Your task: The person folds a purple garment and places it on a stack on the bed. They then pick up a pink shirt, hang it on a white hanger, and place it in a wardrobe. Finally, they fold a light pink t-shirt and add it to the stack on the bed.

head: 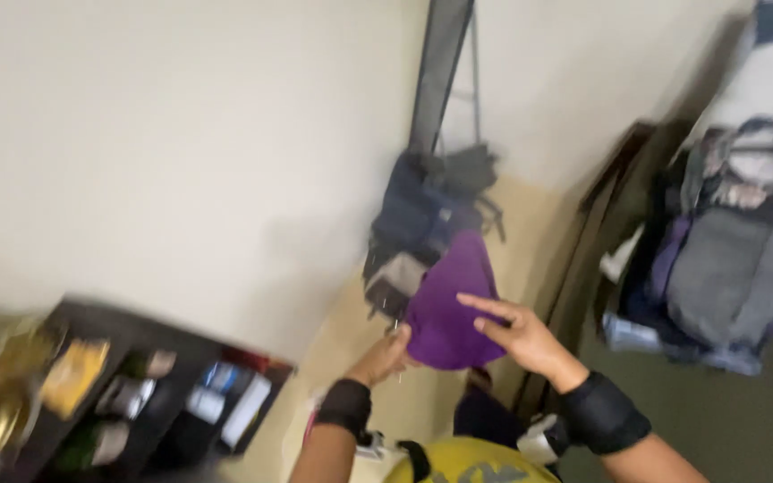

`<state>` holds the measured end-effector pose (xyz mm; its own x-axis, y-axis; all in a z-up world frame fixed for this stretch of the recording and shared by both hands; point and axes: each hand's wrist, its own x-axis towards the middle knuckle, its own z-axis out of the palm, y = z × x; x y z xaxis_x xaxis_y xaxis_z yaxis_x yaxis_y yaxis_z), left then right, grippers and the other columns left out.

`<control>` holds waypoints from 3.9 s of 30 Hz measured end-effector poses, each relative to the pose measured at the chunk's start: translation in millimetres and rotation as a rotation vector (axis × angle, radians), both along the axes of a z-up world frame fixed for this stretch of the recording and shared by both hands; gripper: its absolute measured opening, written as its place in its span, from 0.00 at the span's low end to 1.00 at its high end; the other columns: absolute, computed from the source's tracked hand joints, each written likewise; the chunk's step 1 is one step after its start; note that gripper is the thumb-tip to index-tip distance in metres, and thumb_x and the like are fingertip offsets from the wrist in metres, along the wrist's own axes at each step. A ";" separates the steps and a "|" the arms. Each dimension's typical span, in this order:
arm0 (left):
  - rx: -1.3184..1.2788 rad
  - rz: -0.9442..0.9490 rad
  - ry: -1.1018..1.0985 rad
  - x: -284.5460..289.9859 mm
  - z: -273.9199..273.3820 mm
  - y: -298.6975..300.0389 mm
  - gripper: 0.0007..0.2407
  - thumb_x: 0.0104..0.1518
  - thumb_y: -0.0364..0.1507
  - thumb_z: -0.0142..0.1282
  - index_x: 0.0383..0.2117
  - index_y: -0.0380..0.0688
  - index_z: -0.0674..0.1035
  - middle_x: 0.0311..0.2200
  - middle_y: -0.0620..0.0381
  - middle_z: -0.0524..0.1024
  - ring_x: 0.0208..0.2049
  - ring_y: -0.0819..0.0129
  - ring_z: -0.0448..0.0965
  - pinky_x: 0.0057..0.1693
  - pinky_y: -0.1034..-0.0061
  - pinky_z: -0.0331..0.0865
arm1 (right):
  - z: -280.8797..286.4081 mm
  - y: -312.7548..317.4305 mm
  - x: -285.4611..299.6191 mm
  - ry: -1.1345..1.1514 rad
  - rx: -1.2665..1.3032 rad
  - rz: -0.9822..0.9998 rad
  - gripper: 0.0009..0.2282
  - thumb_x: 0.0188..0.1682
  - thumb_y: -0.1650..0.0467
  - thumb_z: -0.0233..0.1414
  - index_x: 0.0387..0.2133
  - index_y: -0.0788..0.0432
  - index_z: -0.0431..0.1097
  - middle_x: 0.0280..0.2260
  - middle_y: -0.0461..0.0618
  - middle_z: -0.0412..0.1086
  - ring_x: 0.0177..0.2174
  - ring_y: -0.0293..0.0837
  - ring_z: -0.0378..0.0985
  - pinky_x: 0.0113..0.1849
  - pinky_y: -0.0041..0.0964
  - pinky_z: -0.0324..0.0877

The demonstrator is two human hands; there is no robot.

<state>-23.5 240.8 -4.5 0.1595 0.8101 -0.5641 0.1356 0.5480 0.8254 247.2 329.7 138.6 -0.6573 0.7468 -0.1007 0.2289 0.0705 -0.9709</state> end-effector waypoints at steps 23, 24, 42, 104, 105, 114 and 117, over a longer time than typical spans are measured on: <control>0.484 -0.681 -0.233 146.1 13.9 462.3 0.36 0.65 0.54 0.32 0.69 0.34 0.55 0.71 0.45 0.56 0.72 0.57 0.53 0.72 0.69 0.50 | 10.8 215.5 87.3 0.094 -0.037 -0.854 0.22 0.47 0.76 0.56 0.58 0.59 0.70 0.56 0.50 0.73 0.52 0.37 0.72 0.53 0.33 0.65; 0.506 -0.712 -0.246 162.1 8.1 481.4 0.35 0.65 0.53 0.32 0.68 0.33 0.58 0.70 0.45 0.58 0.72 0.57 0.55 0.72 0.69 0.51 | 14.9 219.3 90.4 0.070 0.000 -0.910 0.21 0.48 0.76 0.56 0.58 0.60 0.70 0.55 0.51 0.74 0.53 0.37 0.71 0.54 0.33 0.64; 0.703 -0.792 -0.033 330.0 79.2 574.0 0.36 0.59 0.42 0.59 0.66 0.33 0.54 0.58 0.36 0.72 0.59 0.49 0.74 0.62 0.64 0.66 | -27.5 260.6 210.7 -0.047 -0.227 -1.190 0.25 0.49 0.72 0.55 0.62 0.50 0.66 0.56 0.53 0.74 0.50 0.46 0.76 0.53 0.42 0.71; 1.459 -1.130 0.197 399.1 88.9 544.9 0.18 0.57 0.36 0.59 0.54 0.48 0.77 0.66 0.43 0.61 0.68 0.42 0.56 0.67 0.43 0.53 | 21.6 169.2 241.3 -0.698 0.384 -1.642 0.14 0.50 0.69 0.56 0.49 0.55 0.74 0.52 0.54 0.74 0.54 0.57 0.73 0.54 0.50 0.65; 1.464 -1.103 0.189 391.7 89.3 527.8 0.16 0.57 0.35 0.59 0.51 0.46 0.79 0.65 0.43 0.62 0.67 0.42 0.57 0.66 0.44 0.53 | 22.4 150.6 240.5 -0.688 0.386 -1.628 0.14 0.50 0.69 0.56 0.49 0.55 0.75 0.51 0.54 0.75 0.52 0.56 0.74 0.53 0.49 0.66; 1.296 -1.183 -0.049 311.5 106.4 388.4 0.09 0.58 0.30 0.57 0.42 0.44 0.82 0.55 0.46 0.74 0.60 0.45 0.69 0.62 0.56 0.63 | -16.3 22.1 207.3 -0.610 0.072 -1.629 0.13 0.49 0.68 0.56 0.48 0.52 0.75 0.47 0.52 0.77 0.43 0.54 0.81 0.40 0.43 0.77; 1.101 -1.308 0.044 288.2 131.8 363.5 0.08 0.58 0.30 0.56 0.41 0.45 0.82 0.44 0.54 0.82 0.47 0.52 0.79 0.52 0.63 0.71 | -24.3 -8.3 193.3 -0.597 0.055 -1.636 0.14 0.49 0.69 0.56 0.48 0.52 0.75 0.47 0.52 0.77 0.44 0.54 0.81 0.41 0.43 0.77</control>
<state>264.7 604.3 127.3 0.9839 0.1428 0.1076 0.0288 -0.7202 0.6932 440.5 321.5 114.3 0.8305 0.5567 0.0187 0.3869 -0.5523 -0.7384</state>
